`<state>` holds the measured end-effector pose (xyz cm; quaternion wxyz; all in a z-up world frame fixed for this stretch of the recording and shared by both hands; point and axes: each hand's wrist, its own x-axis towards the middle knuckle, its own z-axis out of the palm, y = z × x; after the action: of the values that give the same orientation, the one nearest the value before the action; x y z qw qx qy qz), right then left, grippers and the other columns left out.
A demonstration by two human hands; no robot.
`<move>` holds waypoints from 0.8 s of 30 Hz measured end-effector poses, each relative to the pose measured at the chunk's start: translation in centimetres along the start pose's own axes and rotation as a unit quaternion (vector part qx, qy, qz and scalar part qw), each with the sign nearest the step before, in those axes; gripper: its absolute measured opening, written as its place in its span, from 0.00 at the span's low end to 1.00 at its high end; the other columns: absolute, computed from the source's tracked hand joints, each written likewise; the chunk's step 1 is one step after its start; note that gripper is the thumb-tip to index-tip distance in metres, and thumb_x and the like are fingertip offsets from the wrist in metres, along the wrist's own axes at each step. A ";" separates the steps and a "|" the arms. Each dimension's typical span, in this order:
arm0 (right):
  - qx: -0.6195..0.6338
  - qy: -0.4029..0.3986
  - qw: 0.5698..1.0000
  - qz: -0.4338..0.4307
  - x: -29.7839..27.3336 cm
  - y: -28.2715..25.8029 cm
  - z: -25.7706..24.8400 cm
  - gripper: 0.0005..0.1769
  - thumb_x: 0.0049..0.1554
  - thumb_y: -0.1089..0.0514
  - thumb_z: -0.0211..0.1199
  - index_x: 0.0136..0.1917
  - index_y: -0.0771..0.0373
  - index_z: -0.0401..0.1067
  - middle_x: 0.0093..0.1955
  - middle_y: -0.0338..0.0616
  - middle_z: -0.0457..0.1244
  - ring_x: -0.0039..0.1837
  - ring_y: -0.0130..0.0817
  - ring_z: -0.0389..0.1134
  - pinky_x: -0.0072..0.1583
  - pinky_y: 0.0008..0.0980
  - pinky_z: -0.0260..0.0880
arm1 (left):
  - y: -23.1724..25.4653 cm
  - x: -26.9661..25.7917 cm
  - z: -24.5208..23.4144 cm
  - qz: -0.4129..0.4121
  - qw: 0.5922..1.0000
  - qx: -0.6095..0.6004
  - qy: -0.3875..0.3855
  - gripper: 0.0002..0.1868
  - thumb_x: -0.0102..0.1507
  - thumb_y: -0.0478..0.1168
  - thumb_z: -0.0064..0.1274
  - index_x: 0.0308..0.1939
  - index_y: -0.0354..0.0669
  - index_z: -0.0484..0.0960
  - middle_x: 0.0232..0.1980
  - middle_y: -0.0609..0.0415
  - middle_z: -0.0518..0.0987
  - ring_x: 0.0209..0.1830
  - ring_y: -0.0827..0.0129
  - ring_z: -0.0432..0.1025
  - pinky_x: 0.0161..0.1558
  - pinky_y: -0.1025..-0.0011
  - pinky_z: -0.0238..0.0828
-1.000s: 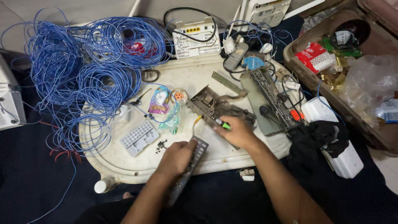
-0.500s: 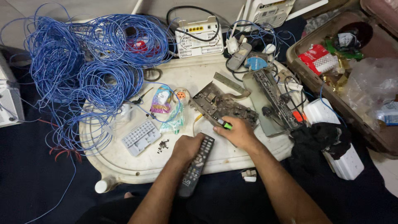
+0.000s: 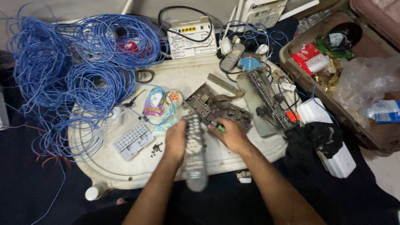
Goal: The person uses a green screwdriver to unscrew a circuit board, then connects a multimeter probe to test it. They wipe the board with a black cloth and handle a remote control and other components on the table.
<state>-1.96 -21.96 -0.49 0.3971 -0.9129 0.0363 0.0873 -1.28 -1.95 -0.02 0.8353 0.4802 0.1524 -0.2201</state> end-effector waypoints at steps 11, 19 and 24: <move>-0.195 0.226 0.952 -0.066 4.6 1.4 -3.2 0.17 0.59 0.48 0.65 0.55 0.60 0.78 0.57 0.51 0.68 0.58 0.51 0.69 0.57 0.47 0.69 | 2.1 -0.3 1.1 -0.144 0.985 -0.036 -0.083 0.23 0.71 0.53 0.32 0.48 0.37 0.75 0.31 0.45 0.82 0.21 0.61 0.76 0.23 0.62 0.76; -0.275 0.209 0.938 -0.042 9.0 4.1 -4.4 0.14 0.49 0.54 0.73 0.47 0.59 0.75 0.53 0.47 0.68 0.59 0.49 0.68 0.60 0.46 0.69 | 1.0 0.7 0.3 -0.244 0.963 -0.015 -0.111 0.21 0.71 0.54 0.35 0.52 0.42 0.75 0.32 0.45 0.83 0.21 0.61 0.77 0.22 0.66 0.75; -0.013 0.146 0.983 -0.113 4.5 2.7 -4.9 0.17 0.47 0.63 0.72 0.48 0.62 0.68 0.40 0.44 0.66 0.43 0.42 0.72 0.47 0.37 0.72 | 1.9 -0.1 1.1 -0.269 0.957 -0.002 -0.111 0.22 0.69 0.54 0.32 0.54 0.48 0.76 0.33 0.44 0.85 0.20 0.60 0.78 0.19 0.65 0.73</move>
<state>2.69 -27.39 -0.04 0.3826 -0.9193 -0.0102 -0.0919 -0.32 -2.05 1.95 0.7579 0.3919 0.1825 -0.4886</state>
